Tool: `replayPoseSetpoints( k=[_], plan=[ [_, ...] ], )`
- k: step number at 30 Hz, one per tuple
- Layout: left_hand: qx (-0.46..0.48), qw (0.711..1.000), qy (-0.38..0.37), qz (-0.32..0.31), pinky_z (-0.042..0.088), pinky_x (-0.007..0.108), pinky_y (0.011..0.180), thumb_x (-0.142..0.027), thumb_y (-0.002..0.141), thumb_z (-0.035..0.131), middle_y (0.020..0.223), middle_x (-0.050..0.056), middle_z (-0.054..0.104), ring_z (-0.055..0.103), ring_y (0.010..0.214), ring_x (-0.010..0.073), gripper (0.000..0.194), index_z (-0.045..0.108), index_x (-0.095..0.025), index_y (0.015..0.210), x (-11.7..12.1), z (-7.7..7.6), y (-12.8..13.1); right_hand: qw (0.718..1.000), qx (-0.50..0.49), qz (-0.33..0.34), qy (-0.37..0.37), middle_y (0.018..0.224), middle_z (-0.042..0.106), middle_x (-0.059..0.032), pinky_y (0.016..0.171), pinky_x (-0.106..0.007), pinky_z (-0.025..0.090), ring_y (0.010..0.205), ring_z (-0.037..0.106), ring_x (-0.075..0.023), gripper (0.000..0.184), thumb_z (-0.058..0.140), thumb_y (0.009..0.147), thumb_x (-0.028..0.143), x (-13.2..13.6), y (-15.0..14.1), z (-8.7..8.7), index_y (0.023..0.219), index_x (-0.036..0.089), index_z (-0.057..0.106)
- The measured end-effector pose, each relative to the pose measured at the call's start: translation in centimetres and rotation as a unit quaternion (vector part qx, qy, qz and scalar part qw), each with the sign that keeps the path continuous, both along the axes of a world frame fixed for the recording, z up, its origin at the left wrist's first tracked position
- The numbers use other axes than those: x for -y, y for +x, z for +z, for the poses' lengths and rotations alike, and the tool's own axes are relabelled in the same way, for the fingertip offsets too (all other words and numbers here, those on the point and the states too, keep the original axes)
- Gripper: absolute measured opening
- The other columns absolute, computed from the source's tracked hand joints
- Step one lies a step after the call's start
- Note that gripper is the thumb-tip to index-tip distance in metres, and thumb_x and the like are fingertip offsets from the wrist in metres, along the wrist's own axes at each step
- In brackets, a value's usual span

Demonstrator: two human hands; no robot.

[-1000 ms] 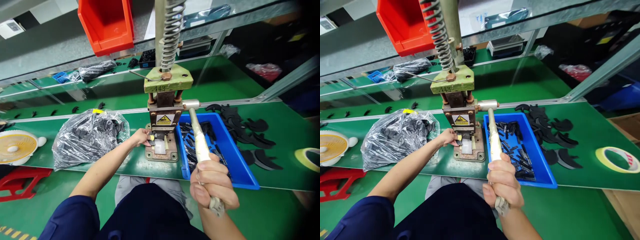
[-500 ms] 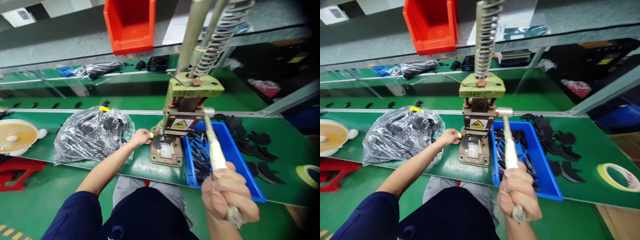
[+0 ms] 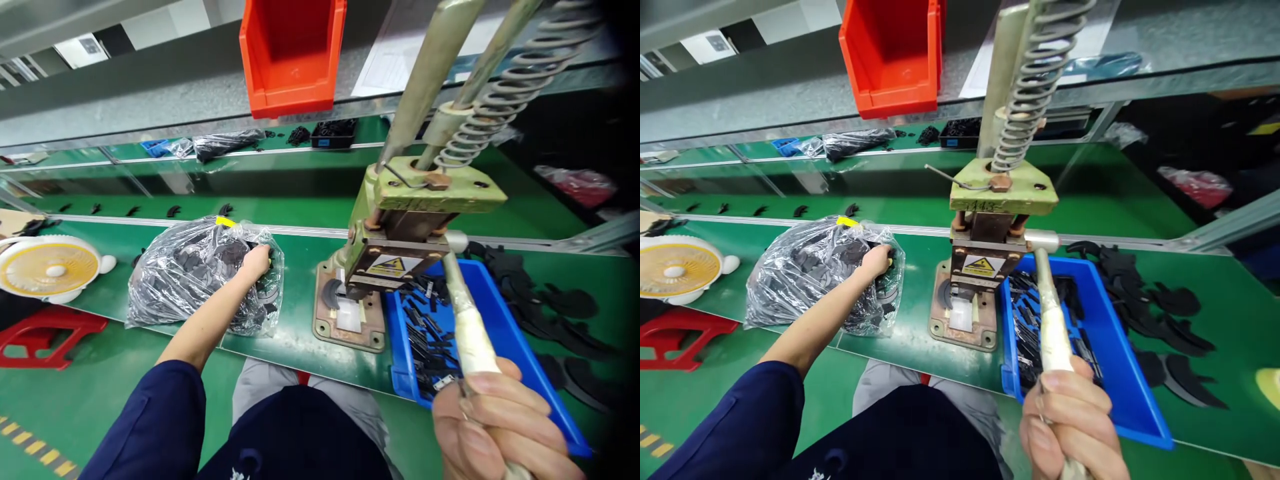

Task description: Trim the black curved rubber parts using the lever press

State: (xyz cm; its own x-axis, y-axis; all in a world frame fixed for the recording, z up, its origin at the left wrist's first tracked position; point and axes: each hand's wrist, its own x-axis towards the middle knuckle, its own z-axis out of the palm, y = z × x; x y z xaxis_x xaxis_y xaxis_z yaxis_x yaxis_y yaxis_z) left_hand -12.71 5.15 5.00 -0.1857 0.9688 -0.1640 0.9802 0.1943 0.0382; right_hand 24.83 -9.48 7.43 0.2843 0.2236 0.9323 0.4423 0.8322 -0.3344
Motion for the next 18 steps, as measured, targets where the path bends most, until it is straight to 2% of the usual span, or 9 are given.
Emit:
replayPoseSetpoints(
  k=[3, 5, 8, 12, 14, 15, 18],
  plan=[
    [-0.009, 1.0, -0.013, -0.01, 0.051, 0.031, 0.088, -0.011, 0.085, 0.054, 0.114, 0.016, 0.067, 0.067, 0.104, 0.0247, 0.033, 0.061, -0.015, 0.118, -0.5, 0.2, 0.3, 0.998, 0.017, 0.013, 0.053, 0.056, 0.053, 0.007, 0.051, -0.043, 0.047, 0.046, 0.048, -0.0141, 0.038, 0.065, 0.074, 0.02, -0.5, 0.0, 0.5, 0.059, 0.024, 0.03],
    [-0.002, 1.0, -0.005, -0.006, 0.051, 0.031, 0.087, -0.011, 0.082, 0.058, 0.114, 0.018, 0.067, 0.066, 0.105, 0.0263, 0.037, 0.06, -0.014, 0.119, -0.6, 0.3, 0.2, 0.997, 0.011, 0.021, 0.08, 0.053, 0.051, 0.0072, 0.048, -0.042, 0.044, 0.044, 0.045, -0.0136, 0.041, 0.065, 0.071, 0.016, -0.8, -0.2, 0.8, 0.058, 0.024, 0.027],
    [0.03, 0.999, 0.018, 0.031, 0.05, 0.031, 0.086, -0.016, 0.076, 0.067, 0.113, 0.017, 0.069, 0.065, 0.106, 0.0279, 0.039, 0.065, -0.015, 0.114, -0.5, 0.5, -0.3, 0.998, -0.022, 0.021, 0.054, 0.052, 0.049, 0.0063, 0.05, -0.042, 0.044, 0.045, 0.044, -0.0141, 0.038, 0.063, 0.071, 0.012, -0.7, -0.8, 1.3, 0.057, 0.024, 0.029],
    [0.147, 0.984, 0.052, 0.087, 0.049, 0.027, 0.078, -0.016, 0.075, 0.066, 0.091, 0.008, 0.073, 0.067, 0.089, 0.0222, 0.02, 0.072, -0.017, 0.095, 0.3, 1.0, -0.4, 0.998, -0.051, 0.028, 0.015, 0.058, 0.053, 0.006, 0.066, -0.042, 0.051, 0.055, 0.05, -0.0135, 0.034, 0.062, 0.076, 0.014, 0.2, -1.5, 1.7, 0.059, 0.023, 0.034],
    [0.254, 0.96, 0.089, 0.082, 0.049, 0.025, 0.075, -0.016, 0.075, 0.065, 0.081, 0.004, 0.071, 0.065, 0.079, 0.018, 0.014, 0.072, -0.016, 0.087, 0.9, 1.3, 0.3, 0.997, -0.053, 0.045, -0.014, 0.063, 0.056, 0.0054, 0.078, -0.044, 0.052, 0.063, 0.054, -0.014, 0.031, 0.062, 0.079, 0.015, 0.7, -1.5, 1.8, 0.061, 0.023, 0.037],
    [0.322, 0.938, 0.105, 0.078, 0.049, 0.024, 0.074, -0.017, 0.075, 0.065, 0.079, 0.002, 0.07, 0.064, 0.075, 0.0161, 0.013, 0.071, -0.016, 0.086, 1.2, 1.4, 0.8, 0.997, -0.046, 0.055, -0.022, 0.065, 0.057, 0.005, 0.082, -0.045, 0.052, 0.067, 0.056, -0.0142, 0.03, 0.061, 0.079, 0.014, 0.9, -1.5, 1.9, 0.062, 0.023, 0.039],
    [0.533, 0.836, 0.105, 0.077, 0.052, 0.024, 0.07, -0.026, 0.07, 0.071, 0.084, 0.002, 0.067, 0.062, 0.073, 0.0131, 0.024, 0.068, -0.015, 0.09, 2.5, 2.0, 3.2, 0.996, -0.03, 0.073, -0.038, 0.068, 0.059, 0.0045, 0.087, -0.045, 0.052, 0.071, 0.058, -0.0143, 0.027, 0.061, 0.078, 0.012, 1.2, -1.1, 1.9, 0.063, 0.022, 0.042]
  ],
)
